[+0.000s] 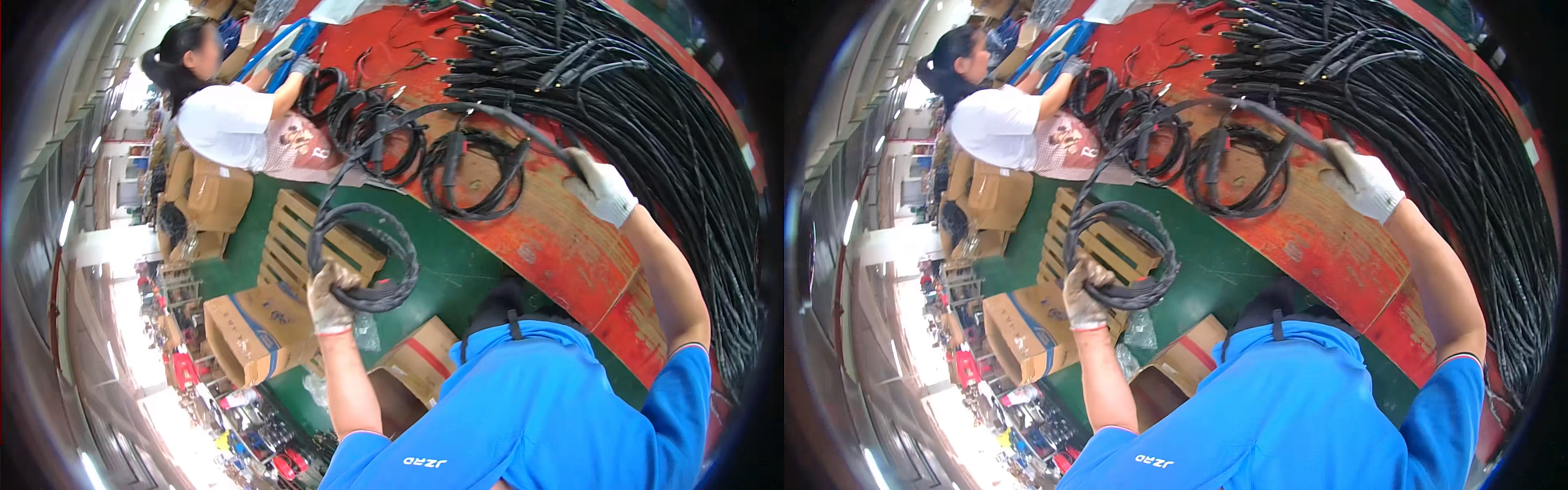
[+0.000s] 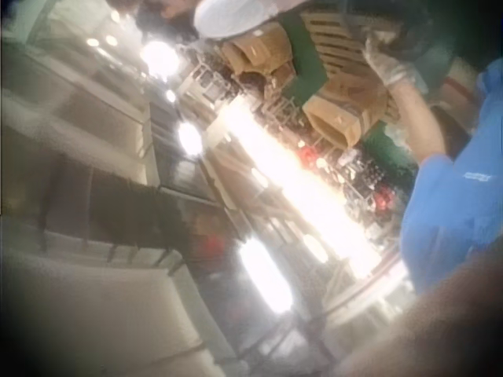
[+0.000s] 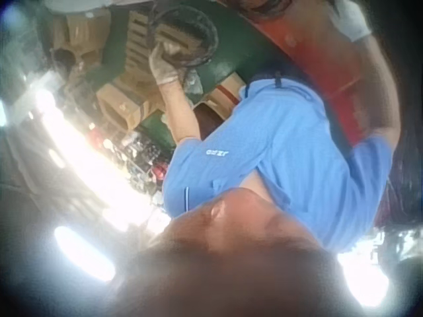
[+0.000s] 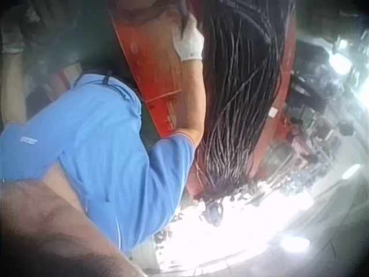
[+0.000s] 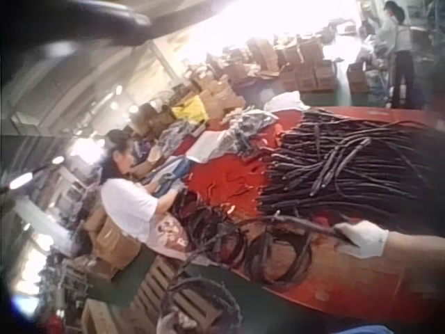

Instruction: Coiling long black cables and placing them in a row on the assembly table.

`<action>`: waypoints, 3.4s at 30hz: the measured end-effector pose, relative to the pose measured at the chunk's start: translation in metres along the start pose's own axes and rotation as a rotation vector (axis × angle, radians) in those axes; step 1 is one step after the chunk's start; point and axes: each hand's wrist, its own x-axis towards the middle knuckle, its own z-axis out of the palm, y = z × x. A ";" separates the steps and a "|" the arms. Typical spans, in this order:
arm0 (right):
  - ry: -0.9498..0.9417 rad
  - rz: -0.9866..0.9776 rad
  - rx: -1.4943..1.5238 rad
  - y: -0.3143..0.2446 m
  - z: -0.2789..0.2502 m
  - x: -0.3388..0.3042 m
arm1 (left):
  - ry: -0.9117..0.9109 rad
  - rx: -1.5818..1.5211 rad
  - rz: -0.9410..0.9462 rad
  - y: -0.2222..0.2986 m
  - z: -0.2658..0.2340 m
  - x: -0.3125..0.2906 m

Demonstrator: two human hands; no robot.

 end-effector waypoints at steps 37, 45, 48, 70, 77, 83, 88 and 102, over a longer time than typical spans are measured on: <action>0.276 -0.302 0.322 -0.019 0.050 -0.071 | -0.819 0.603 -0.567 -0.175 0.238 -0.018; 0.524 0.906 0.930 0.111 0.103 0.054 | -0.723 0.687 -0.490 -0.137 0.207 -0.012; 0.398 1.014 1.336 0.162 0.133 0.104 | -0.743 0.621 -0.548 -0.140 0.194 -0.006; 0.273 0.752 1.569 0.144 0.085 0.111 | -1.010 1.046 -0.272 -0.055 0.188 -0.019; 0.154 0.696 1.589 0.110 0.030 0.092 | -0.938 0.958 -0.161 -0.067 0.165 -0.044; 0.619 0.547 1.403 0.049 -0.052 0.002 | -0.812 0.856 -0.376 -0.055 0.154 -0.074; 0.331 0.678 0.924 0.086 -0.042 -0.091 | -0.616 0.404 -0.345 -0.074 0.143 -0.071; -0.088 0.568 0.758 0.010 0.048 -0.242 | -0.639 0.316 -0.256 -0.143 0.200 -0.105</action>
